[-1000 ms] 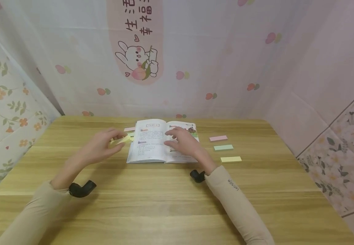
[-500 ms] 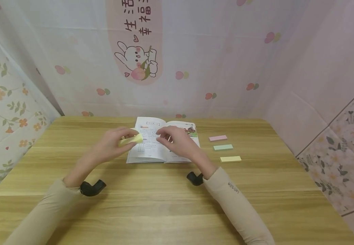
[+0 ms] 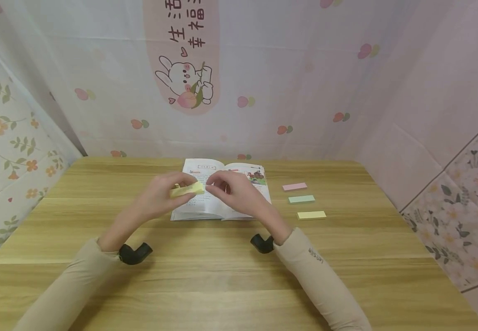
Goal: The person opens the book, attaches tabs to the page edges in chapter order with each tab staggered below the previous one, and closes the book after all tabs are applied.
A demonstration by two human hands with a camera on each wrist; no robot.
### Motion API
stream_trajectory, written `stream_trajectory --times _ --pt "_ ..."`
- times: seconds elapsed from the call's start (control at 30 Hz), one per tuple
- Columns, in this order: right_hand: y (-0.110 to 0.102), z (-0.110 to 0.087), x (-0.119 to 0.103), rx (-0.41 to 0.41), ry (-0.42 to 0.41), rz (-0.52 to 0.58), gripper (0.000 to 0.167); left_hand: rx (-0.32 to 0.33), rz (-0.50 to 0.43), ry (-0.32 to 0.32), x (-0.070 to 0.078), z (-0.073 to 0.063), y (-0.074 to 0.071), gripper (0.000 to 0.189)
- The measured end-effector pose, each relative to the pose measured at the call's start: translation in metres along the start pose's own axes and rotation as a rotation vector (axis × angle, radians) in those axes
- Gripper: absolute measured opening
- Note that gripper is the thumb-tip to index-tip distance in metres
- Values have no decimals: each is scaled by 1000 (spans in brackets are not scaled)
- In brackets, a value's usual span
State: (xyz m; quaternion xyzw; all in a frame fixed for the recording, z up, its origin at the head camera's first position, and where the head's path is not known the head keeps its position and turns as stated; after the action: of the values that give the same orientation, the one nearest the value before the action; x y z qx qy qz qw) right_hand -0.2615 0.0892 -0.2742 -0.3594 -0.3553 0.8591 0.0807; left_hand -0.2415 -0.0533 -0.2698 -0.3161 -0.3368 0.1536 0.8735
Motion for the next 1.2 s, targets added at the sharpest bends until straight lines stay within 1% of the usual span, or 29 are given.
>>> stream_trajectory --times 0.2,0.3,0.47,0.57,0.67,0.77,0.97,1.2 --pt "-1 -1 0 6 28 61 9 -15 -27 5 3 5 7 20" --pt "-1 -1 0 4 43 78 9 -15 -36 19 5 7 10 20" --pt "0 -1 2 4 58 75 10 18 -39 87 11 9 10 20" --pt "0 -2 3 10 61 70 10 32 -41 109 13 10 10 20" --pt "-1 -2 5 18 66 74 10 37 -49 97 13 11 10 20" --pt "-2 -3 6 29 67 87 10 37 -49 71 11 11 10 20" --pt "-8 -3 6 77 63 130 11 42 -17 32 6 11 8 20" --pt "-14 -3 1 128 34 165 10 41 -29 -30 -1 10 7 23"
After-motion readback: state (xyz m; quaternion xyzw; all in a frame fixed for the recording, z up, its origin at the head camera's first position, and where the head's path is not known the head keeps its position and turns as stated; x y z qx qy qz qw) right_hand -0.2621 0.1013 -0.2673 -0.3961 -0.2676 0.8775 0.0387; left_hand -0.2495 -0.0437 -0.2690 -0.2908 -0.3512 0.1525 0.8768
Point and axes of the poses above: each hand's wrist, its own z-axis towards the middle knuckle, its own y-axis out of the palm, x = y × z, the point moved 9 cm from there along z, towards the middle knuckle, and after that the axes turned 5 degrees about x, right-handed, at the moved point
